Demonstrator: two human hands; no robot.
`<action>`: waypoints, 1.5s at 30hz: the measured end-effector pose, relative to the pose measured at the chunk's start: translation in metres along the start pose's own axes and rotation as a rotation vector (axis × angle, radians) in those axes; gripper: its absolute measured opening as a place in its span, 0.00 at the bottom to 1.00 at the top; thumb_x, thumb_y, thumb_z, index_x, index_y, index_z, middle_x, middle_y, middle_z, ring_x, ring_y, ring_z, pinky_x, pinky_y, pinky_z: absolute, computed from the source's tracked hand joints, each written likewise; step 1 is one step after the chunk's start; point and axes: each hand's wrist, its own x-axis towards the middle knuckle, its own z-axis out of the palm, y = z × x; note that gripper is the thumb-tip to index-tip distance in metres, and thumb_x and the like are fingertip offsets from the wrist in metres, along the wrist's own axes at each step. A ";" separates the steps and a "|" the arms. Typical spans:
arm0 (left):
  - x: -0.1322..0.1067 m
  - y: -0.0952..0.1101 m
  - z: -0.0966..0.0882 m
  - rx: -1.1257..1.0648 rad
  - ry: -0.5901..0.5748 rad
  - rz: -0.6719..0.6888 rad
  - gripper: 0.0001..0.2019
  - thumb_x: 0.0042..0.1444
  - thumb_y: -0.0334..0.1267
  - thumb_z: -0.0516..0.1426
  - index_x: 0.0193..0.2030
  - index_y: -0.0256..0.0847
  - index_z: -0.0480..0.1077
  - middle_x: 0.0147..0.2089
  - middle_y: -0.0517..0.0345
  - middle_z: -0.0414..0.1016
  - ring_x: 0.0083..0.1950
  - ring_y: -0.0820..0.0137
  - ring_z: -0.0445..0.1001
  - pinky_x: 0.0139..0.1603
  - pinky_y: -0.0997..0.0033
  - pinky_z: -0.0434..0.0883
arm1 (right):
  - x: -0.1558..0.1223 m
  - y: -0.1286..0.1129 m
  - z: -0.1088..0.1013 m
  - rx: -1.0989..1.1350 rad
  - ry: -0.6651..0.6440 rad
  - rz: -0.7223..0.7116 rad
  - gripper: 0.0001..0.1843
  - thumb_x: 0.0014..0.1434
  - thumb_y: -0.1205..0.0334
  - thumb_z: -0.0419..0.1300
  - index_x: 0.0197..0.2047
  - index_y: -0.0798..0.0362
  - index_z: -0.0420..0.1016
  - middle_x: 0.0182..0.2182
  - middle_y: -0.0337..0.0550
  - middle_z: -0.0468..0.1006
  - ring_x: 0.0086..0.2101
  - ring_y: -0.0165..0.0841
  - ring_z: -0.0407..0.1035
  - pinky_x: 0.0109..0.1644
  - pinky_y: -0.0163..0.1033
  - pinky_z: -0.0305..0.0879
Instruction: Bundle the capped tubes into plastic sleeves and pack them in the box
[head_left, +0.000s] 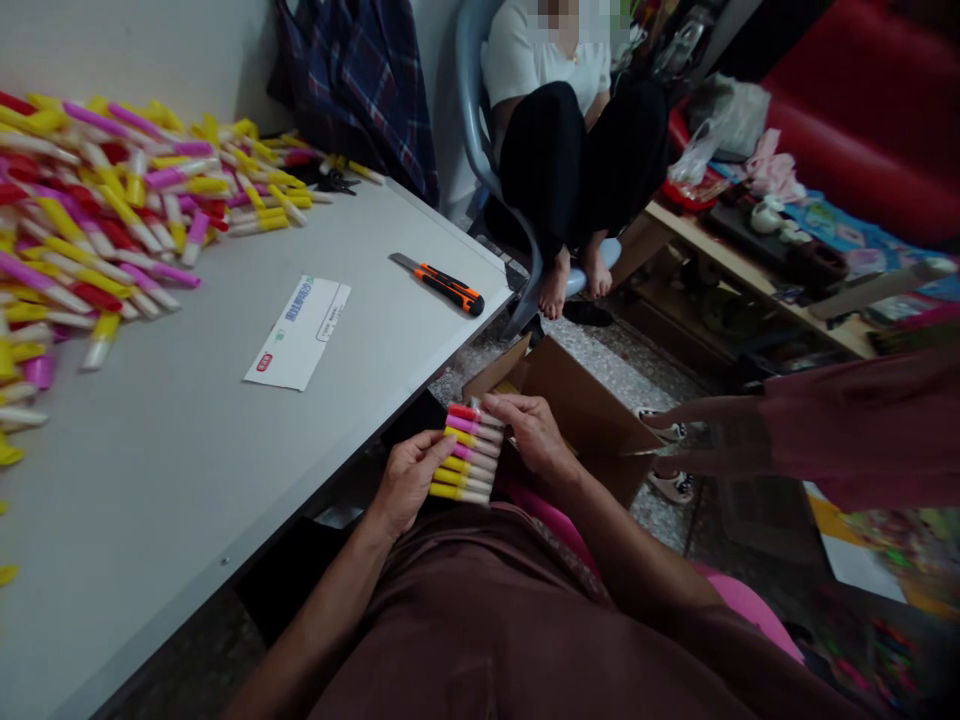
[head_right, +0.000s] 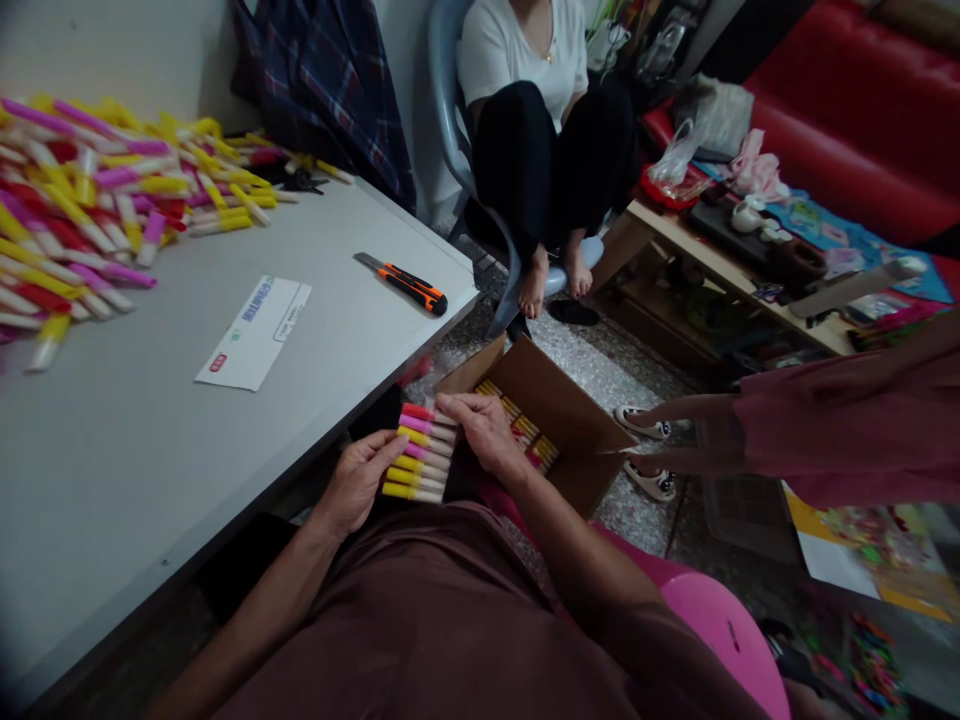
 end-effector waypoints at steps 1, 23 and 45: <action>0.000 -0.001 -0.001 -0.002 -0.003 0.000 0.21 0.54 0.52 0.71 0.45 0.38 0.79 0.39 0.53 0.84 0.37 0.65 0.82 0.39 0.68 0.79 | 0.000 0.001 0.001 0.003 0.016 -0.003 0.22 0.57 0.43 0.70 0.27 0.54 0.82 0.24 0.39 0.73 0.26 0.30 0.60 0.32 0.38 0.57; -0.008 -0.004 -0.003 -0.057 -0.064 0.034 0.21 0.53 0.47 0.71 0.50 0.41 0.77 0.41 0.56 0.84 0.36 0.68 0.81 0.41 0.69 0.78 | -0.005 0.010 0.013 -0.067 -0.060 0.010 0.26 0.62 0.40 0.66 0.25 0.53 0.76 0.23 0.38 0.67 0.26 0.29 0.56 0.30 0.37 0.51; -0.013 -0.029 -0.010 -0.034 -0.072 0.062 0.18 0.54 0.46 0.71 0.47 0.39 0.79 0.41 0.53 0.84 0.38 0.66 0.81 0.45 0.66 0.78 | -0.018 0.028 0.028 0.052 -0.041 0.153 0.24 0.56 0.42 0.72 0.24 0.53 0.77 0.22 0.38 0.70 0.24 0.29 0.58 0.28 0.36 0.53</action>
